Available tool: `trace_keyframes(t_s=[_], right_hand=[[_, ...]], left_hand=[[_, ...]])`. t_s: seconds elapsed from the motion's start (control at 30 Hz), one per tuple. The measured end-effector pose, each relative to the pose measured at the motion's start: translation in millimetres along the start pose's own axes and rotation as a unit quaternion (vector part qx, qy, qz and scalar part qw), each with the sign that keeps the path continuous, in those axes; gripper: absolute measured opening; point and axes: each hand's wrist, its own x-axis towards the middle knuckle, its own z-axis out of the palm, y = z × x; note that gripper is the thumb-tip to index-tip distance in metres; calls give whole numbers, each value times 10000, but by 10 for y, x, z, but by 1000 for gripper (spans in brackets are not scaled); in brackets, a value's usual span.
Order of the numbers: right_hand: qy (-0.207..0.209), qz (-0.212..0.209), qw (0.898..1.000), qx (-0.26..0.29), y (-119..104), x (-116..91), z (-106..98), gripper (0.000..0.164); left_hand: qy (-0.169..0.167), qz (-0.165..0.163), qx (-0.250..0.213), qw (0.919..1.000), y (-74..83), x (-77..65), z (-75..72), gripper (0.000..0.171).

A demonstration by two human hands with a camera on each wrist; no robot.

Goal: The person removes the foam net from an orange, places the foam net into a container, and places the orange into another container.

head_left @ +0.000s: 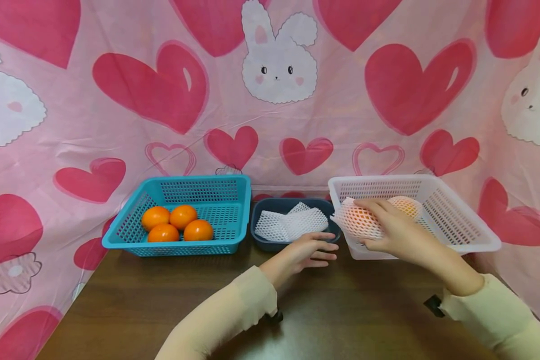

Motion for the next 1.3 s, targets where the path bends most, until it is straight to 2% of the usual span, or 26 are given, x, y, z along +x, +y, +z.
trace_keyframes(t_s=[0.23,0.5,0.77,0.9,1.17,1.3], right_hand=[[171,-329,9991,205,-122,9,168,80],[113,-404,9974,588,-214,-18,437,79],[73,-515,9937,994,-302,-71,734,77],[82,-546,9930,1045,-322,-108,878,78],[371,-829,9893,1140,-380,-169,1120,81],[428,-900,9879,1189,-426,-197,1240,83]], left_hand=[[-335,-22,19,9994,-61,-136,-195,49],[-627,-142,86,9979,-165,-298,-418,53],[-918,-299,232,9951,-278,-417,-560,61],[-873,-337,211,9954,-308,-464,-613,61],[-689,-338,178,9969,-328,-561,-733,46],[-626,-305,198,9974,-338,-604,-791,51]])
